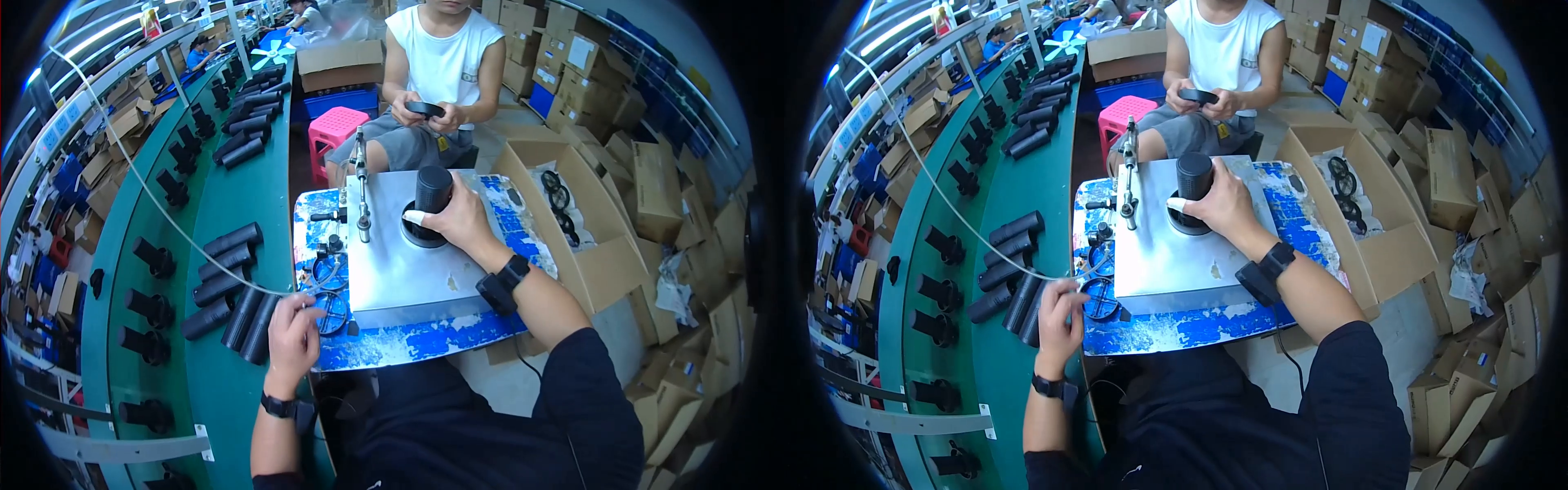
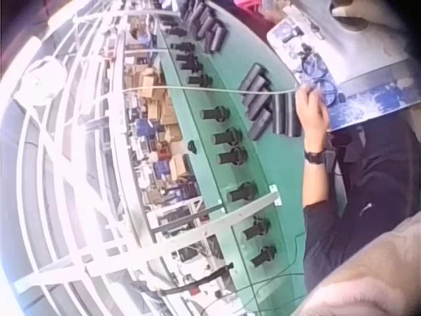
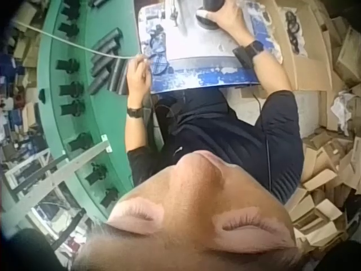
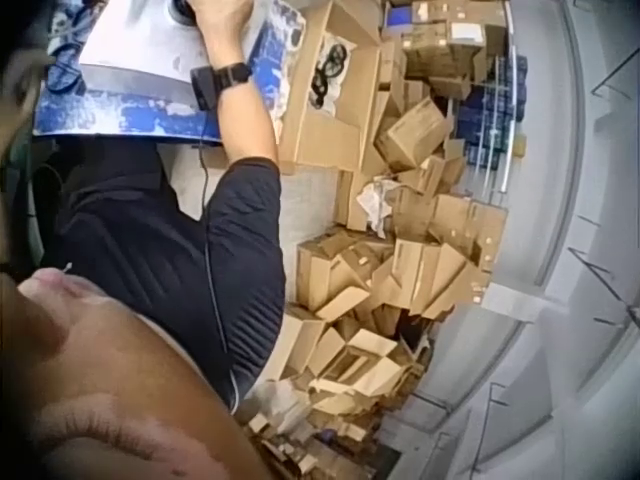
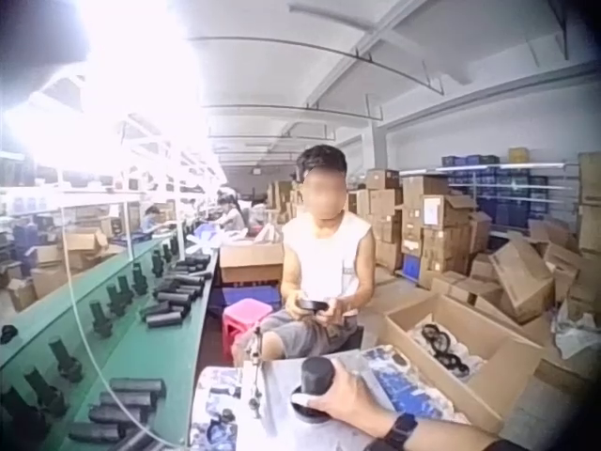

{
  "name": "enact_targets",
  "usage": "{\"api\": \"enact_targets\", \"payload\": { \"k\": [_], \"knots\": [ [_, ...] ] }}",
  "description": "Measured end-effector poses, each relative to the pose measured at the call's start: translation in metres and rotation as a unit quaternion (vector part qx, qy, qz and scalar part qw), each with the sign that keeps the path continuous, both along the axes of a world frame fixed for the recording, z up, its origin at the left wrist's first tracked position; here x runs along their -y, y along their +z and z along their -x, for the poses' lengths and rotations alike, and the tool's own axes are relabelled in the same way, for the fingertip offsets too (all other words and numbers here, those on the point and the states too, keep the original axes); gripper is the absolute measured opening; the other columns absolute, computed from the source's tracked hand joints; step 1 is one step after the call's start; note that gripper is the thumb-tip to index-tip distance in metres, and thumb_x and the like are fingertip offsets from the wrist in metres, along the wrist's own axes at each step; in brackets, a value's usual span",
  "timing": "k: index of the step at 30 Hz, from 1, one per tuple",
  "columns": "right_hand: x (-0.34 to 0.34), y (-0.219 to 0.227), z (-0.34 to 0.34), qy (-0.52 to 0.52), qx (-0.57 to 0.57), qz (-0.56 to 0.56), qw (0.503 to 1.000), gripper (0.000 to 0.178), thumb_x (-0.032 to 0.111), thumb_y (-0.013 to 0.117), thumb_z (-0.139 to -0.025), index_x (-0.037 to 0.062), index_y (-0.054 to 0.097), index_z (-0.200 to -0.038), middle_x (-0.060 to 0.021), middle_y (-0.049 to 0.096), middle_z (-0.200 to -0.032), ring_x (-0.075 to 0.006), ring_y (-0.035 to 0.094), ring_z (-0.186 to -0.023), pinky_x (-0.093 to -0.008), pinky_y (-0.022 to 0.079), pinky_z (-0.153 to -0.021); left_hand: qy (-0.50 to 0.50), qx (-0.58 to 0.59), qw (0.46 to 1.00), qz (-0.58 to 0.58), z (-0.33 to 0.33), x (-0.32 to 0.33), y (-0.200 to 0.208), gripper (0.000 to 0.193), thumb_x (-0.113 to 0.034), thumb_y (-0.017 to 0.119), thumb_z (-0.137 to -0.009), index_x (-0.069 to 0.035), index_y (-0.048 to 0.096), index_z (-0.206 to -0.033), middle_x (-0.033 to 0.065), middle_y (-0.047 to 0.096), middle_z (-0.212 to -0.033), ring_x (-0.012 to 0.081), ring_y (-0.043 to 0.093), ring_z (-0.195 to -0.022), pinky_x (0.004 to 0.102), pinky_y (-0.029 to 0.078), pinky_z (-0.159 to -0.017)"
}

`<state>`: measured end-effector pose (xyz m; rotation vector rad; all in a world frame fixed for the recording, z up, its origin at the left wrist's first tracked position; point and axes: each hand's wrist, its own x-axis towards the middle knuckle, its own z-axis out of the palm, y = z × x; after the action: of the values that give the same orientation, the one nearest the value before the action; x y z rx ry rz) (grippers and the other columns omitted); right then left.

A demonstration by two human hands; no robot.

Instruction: The person picks up a black cylinder from a conveyor belt, places it onto a machine, and presses it down. They then remove the cylinder from the machine, fit a black ring onto it, and place the assembled unit back onto the conveyor belt.

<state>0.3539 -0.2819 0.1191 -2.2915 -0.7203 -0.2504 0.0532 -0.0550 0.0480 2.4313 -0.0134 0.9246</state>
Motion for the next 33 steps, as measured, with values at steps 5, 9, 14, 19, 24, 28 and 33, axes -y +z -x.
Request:
{"api": "enact_targets", "payload": {
  "k": [5, 9, 14, 19, 24, 28, 33],
  "knots": [
    [0.01, -0.001, -0.012, 0.099, -0.043, -0.025, 0.994, 0.086, 0.048, 0.098, -0.069, 0.0015, 0.062, -0.132, -0.0184, 0.076, -0.115, -0.0324, 0.075, -0.105, -0.0417, 0.058, -0.095, -0.034, 0.012, 0.998, -0.041, -0.067, -0.028, 0.025, 0.019, 0.01, 0.063, -0.092, -0.002, 0.069, -0.105, 0.0191, 0.064, -0.118, 0.0365, 0.066, -0.109, 0.042, 0.055, -0.092],
    [0.019, -0.005, -0.021, 0.171, -0.094, -0.048, 0.98, 0.081, 0.042, 0.097, -0.073, 0.0013, 0.062, -0.134, -0.0167, 0.075, -0.117, -0.0316, 0.075, -0.107, -0.0417, 0.057, -0.098, 0.036, -0.047, 0.998, 0.016, -0.126, -0.06, 0.002, 0.02, -0.006, 0.065, -0.099, -0.001, 0.068, -0.118, 0.0215, 0.065, -0.128, 0.042, 0.062, -0.124, 0.0456, 0.05, -0.107],
    [0.007, 0.011, 0.007, 0.084, -0.04, -0.045, 0.995, 0.071, 0.029, 0.096, -0.077, 0.0009, 0.063, -0.134, -0.0129, 0.075, -0.117, -0.0266, 0.074, -0.108, -0.0393, 0.057, -0.1, 0.074, -0.13, 0.987, 0.062, -0.165, -0.093, -0.029, 0.039, -0.026, 0.059, -0.109, 0.002, 0.064, -0.136, 0.0242, 0.058, -0.148, 0.043, 0.053, -0.141, 0.0454, 0.043, -0.119],
    [0.018, 0.018, -0.01, 0.155, -0.112, -0.023, 0.981, 0.069, 0.029, 0.095, -0.078, -0.0006, 0.065, -0.133, -0.0137, 0.076, -0.118, -0.0266, 0.073, -0.111, -0.0394, 0.056, -0.102, 0.053, -0.208, 0.973, 0.085, -0.169, -0.1, -0.038, 0.049, -0.034, 0.056, -0.112, 0.002, 0.061, -0.145, 0.0244, 0.051, -0.16, 0.0415, 0.048, -0.149, 0.0451, 0.038, -0.124],
    [0.019, 0.01, -0.017, 0.201, -0.133, -0.051, 0.969, 0.071, 0.033, 0.095, -0.078, -0.0016, 0.066, -0.132, -0.017, 0.076, -0.119, -0.0284, 0.073, -0.112, -0.0405, 0.056, -0.102, 0.059, -0.201, 0.975, 0.07, -0.173, -0.102, -0.039, 0.049, -0.034, 0.055, -0.112, 0.002, 0.061, -0.145, 0.0249, 0.051, -0.16, 0.0412, 0.046, -0.151, 0.0451, 0.037, -0.125],
    [0.019, 0.004, -0.005, 0.148, -0.12, -0.055, 0.98, 0.069, 0.033, 0.094, -0.078, -0.0019, 0.066, -0.131, -0.0186, 0.076, -0.119, -0.0292, 0.074, -0.111, -0.0413, 0.056, -0.103, 0.082, -0.163, 0.981, 0.063, -0.176, -0.097, -0.034, 0.052, -0.036, 0.055, -0.112, 0.002, 0.058, -0.148, 0.0253, 0.051, -0.159, 0.0411, 0.046, -0.15, 0.0447, 0.037, -0.125],
    [0.018, -0.008, -0.006, 0.116, -0.082, -0.041, 0.989, 0.063, 0.03, 0.09, -0.081, 0.0001, 0.066, -0.13, -0.0198, 0.076, -0.119, -0.0348, 0.074, -0.111, -0.0429, 0.056, -0.104, 0.082, -0.288, 0.948, 0.111, -0.171, -0.085, -0.009, 0.054, -0.036, 0.055, -0.112, 0.0, 0.053, -0.153, 0.0245, 0.051, -0.159, 0.0411, 0.052, -0.146, 0.0442, 0.041, -0.122]
  ]
}}
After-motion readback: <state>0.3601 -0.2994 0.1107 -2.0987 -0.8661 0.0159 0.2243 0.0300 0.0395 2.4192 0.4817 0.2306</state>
